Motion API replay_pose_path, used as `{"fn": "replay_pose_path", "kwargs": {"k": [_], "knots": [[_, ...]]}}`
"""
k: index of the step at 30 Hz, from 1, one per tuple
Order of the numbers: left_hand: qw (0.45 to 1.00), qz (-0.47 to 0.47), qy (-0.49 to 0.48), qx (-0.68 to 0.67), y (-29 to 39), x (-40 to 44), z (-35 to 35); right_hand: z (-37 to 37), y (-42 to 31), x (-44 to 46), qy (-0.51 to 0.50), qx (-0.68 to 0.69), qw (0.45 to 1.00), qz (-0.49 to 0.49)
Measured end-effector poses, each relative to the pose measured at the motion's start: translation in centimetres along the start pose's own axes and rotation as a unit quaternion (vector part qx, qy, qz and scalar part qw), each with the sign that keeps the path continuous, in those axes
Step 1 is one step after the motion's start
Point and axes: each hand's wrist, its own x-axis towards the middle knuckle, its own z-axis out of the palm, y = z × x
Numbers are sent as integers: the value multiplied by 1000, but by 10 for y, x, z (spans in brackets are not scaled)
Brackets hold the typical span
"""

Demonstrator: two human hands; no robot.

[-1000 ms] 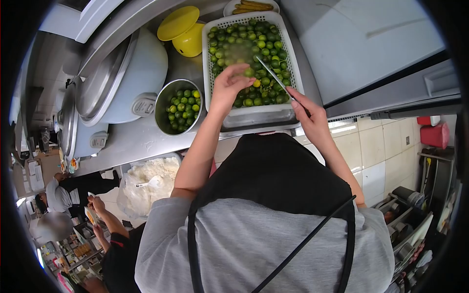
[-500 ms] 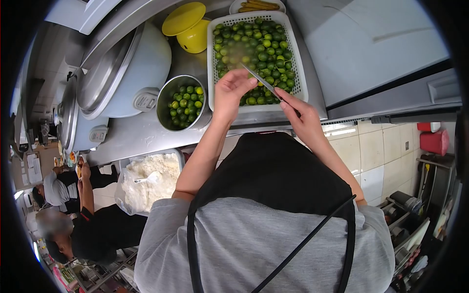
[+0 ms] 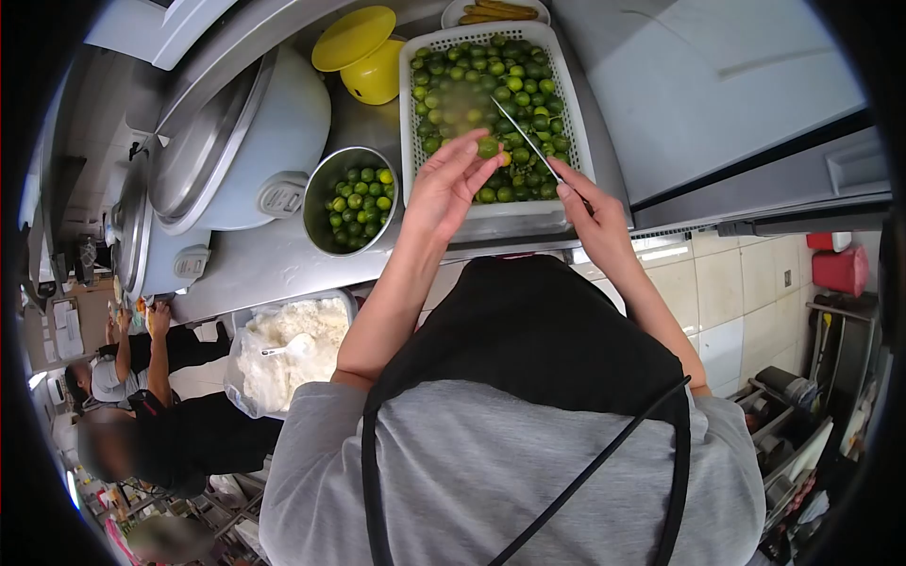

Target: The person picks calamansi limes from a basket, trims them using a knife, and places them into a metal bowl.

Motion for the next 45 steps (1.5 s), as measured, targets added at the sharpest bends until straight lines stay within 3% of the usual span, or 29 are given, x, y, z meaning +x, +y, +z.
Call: {"fn": "replay_pose_path", "kwargs": {"k": [9, 13, 33, 36, 38, 41, 44, 45], "knots": [[998, 41, 8, 41, 4, -3, 7, -3, -6, -3, -9, 5, 999, 38], [998, 34, -3, 46, 7, -5, 8, -1, -3, -3, 7, 9, 1000, -2], [994, 66, 2, 91, 10, -9, 8, -2, -3, -3, 5, 6, 1000, 2], [985, 88, 28, 148, 11, 8, -2, -2, 1, -1, 0, -1, 1000, 19], [922, 126, 124, 345, 23, 36, -20, -2, 6, 0, 7, -3, 1000, 9], [881, 200, 146, 403, 40, 89, -56, -2, 9, 0, 18, -7, 1000, -3], [629, 382, 188, 650, 49, 101, -49, -7, 7, -1, 15, -18, 999, 24], [632, 325, 148, 688, 41, 98, -46, -9, 6, -1, 9, -24, 999, 48]]}}
